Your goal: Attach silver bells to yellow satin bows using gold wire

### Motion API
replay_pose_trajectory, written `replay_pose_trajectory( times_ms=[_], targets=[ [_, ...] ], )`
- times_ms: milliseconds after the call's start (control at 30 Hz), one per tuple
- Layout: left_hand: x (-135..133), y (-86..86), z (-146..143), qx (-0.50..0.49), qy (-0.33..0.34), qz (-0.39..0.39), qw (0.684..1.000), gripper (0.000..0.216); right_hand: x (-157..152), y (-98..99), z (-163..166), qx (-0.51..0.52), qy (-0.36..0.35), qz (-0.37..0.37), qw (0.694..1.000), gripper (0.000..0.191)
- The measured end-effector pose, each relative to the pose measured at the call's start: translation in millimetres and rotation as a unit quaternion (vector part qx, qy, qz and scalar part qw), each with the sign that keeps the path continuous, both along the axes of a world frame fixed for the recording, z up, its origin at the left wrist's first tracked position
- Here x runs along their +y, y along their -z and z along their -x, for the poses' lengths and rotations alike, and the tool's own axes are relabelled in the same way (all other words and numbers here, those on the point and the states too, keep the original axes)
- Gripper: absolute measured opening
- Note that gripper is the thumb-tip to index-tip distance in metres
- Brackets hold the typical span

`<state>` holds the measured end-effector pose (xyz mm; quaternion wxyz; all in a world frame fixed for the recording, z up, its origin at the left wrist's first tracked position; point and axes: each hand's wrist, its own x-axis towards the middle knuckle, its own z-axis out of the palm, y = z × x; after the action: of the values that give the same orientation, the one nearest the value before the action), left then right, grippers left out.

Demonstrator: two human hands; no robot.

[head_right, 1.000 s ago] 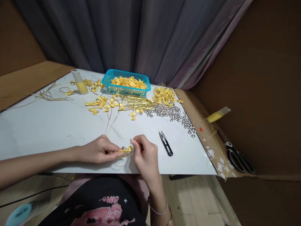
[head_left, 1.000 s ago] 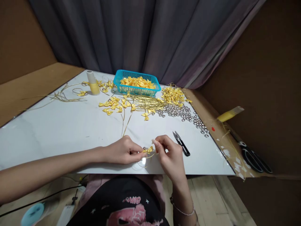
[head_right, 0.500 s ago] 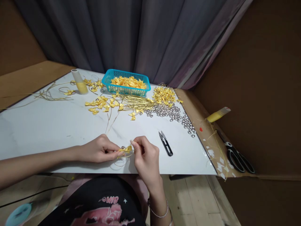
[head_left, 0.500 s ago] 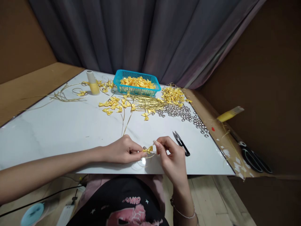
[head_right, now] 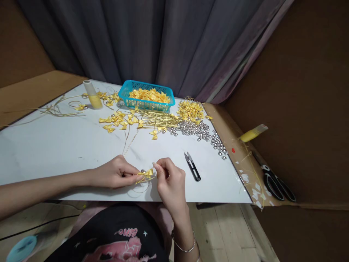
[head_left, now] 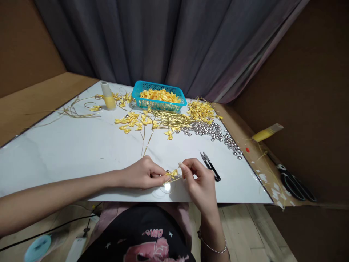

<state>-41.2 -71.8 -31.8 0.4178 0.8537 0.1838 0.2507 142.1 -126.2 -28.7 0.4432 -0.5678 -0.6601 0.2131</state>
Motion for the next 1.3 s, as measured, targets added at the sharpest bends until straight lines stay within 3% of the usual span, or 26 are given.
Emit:
replay_pose_trajectory(
  times_ms=[767, 1300],
  targets=[
    [1.1, 3.4, 0.5, 0.003, 0.004, -0.008, 1.000, 0.038, -2.6, -5.0, -1.6, 0.016, -0.022, 0.018, 0.999, 0.021],
    [-0.5, 3.1, 0.2, 0.001, -0.004, -0.022, 1.000, 0.039, 4.1, 5.5, -0.2, 0.031, -0.017, 0.024, 0.999, 0.020]
  ],
)
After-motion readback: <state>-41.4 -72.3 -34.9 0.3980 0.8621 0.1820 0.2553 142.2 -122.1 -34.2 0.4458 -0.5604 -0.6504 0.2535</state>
